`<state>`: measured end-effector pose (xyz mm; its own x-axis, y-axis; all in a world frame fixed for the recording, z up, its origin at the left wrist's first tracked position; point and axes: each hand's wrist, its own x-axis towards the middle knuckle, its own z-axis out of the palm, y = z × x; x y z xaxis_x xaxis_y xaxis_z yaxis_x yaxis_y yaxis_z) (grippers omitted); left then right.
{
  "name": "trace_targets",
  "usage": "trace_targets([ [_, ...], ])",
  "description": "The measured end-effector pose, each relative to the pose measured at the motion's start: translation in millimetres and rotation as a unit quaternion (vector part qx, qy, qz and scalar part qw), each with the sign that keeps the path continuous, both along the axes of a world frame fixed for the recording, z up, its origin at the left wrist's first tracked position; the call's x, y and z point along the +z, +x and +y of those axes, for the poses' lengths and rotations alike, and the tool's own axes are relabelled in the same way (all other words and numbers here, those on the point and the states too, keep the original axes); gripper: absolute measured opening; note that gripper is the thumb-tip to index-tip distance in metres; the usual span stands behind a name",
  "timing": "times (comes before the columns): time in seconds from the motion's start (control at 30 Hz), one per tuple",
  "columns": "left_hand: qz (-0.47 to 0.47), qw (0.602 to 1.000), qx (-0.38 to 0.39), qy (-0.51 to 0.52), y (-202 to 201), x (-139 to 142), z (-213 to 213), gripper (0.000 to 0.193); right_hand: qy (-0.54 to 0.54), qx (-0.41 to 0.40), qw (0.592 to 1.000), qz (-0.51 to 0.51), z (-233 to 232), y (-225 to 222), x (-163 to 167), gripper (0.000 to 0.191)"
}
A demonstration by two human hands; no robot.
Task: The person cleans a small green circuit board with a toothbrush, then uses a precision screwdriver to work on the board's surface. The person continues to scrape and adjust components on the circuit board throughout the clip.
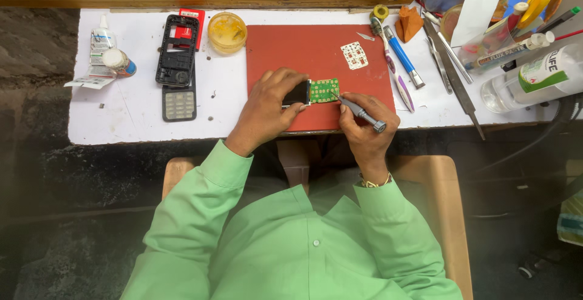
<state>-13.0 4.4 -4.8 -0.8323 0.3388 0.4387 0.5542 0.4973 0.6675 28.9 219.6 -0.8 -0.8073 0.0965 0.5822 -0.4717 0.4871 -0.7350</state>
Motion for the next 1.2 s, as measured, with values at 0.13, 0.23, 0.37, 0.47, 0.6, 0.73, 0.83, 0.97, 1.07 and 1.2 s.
trace_targets([
  [0.13,0.003,1.000,0.001,0.000,0.0,-0.4,0.1,0.052,0.006,0.002,1.000,-0.001,0.4,-0.7,-0.2,0.021],
  [0.23,0.003,1.000,-0.001,0.000,-0.1,-0.3,0.1,0.052,0.016,-0.003,1.000,0.002,0.4,-0.9,-0.6,0.021],
  [0.37,0.000,1.000,0.002,-0.001,-0.1,0.3,0.9,0.051,0.008,0.004,1.000,0.003,0.5,-0.4,-0.8,0.020],
  [0.47,-0.003,1.000,0.004,0.000,0.2,0.8,0.7,0.051,0.000,0.003,1.000,-0.001,-0.1,-0.6,-1.0,0.021],
  [0.6,-0.003,1.000,0.003,0.001,0.2,1.2,0.0,0.051,-0.009,0.006,1.000,0.000,-0.8,-0.8,-0.8,0.020],
  [0.73,0.002,1.000,0.000,0.002,0.2,0.9,0.3,0.051,-0.007,0.005,1.000,-0.007,-0.9,-0.5,0.1,0.021],
  [0.83,0.001,1.000,0.003,-0.003,0.3,1.0,0.5,0.051,0.010,0.005,1.000,0.005,-0.2,0.6,1.1,0.021],
  [0.97,-0.003,1.000,0.005,-0.004,0.5,1.1,0.5,0.051,-0.003,0.007,1.000,-0.005,0.2,1.9,1.6,0.020],
  [1.07,-0.001,1.000,0.004,-0.006,0.3,1.0,0.6,0.052,-0.010,0.005,1.000,-0.009,0.5,1.7,1.2,0.020],
  [1.2,0.000,1.000,0.002,-0.004,0.5,0.5,0.3,0.052,-0.013,0.006,1.000,-0.009,1.0,0.8,0.5,0.020],
])
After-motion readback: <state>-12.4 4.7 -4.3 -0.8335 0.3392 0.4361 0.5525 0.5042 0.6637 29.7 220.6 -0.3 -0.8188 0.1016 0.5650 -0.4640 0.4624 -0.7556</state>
